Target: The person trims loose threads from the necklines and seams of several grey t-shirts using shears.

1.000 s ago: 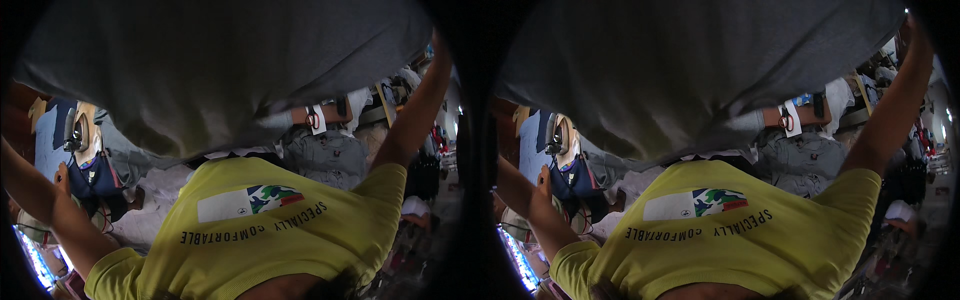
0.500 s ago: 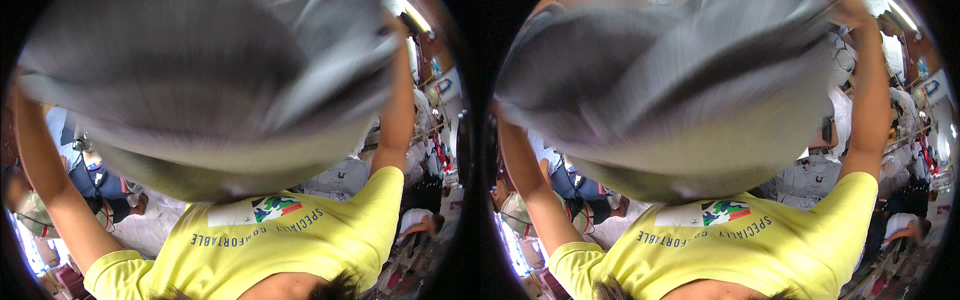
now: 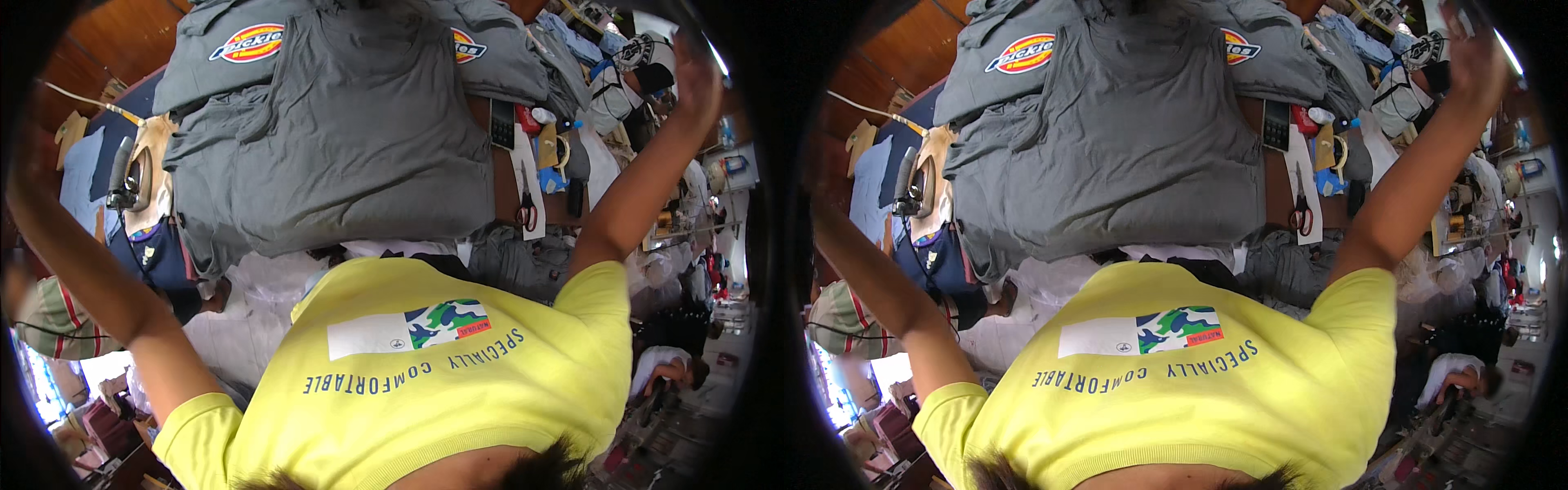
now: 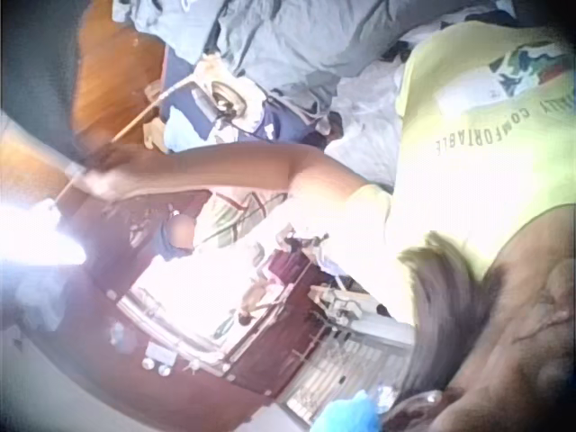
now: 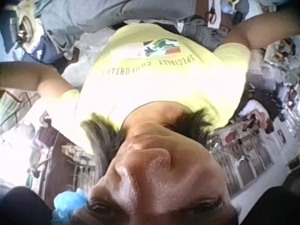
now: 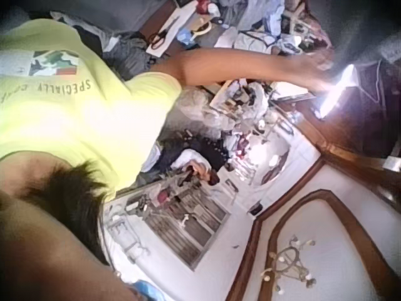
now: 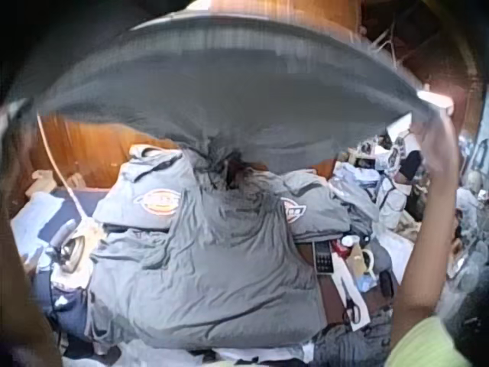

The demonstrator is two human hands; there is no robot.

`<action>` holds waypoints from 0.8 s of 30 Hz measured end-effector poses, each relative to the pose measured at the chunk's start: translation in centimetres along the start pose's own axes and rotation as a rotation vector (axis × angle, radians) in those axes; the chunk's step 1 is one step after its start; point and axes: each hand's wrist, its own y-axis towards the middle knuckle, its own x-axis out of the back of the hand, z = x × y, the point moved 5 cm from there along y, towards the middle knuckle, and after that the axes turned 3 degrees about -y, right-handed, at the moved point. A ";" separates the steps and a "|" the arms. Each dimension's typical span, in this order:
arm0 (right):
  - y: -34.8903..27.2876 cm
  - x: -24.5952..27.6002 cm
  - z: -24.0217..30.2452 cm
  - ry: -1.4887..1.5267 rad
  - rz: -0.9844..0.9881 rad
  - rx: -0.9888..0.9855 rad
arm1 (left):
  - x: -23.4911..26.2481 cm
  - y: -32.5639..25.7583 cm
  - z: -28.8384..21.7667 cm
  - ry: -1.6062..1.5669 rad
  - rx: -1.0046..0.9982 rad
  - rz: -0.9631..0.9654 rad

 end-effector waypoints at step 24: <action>-47.7 14.1 -22.7 -0.105 -0.529 -1.123 | 8.6 -36.4 27.8 -0.342 0.925 -0.160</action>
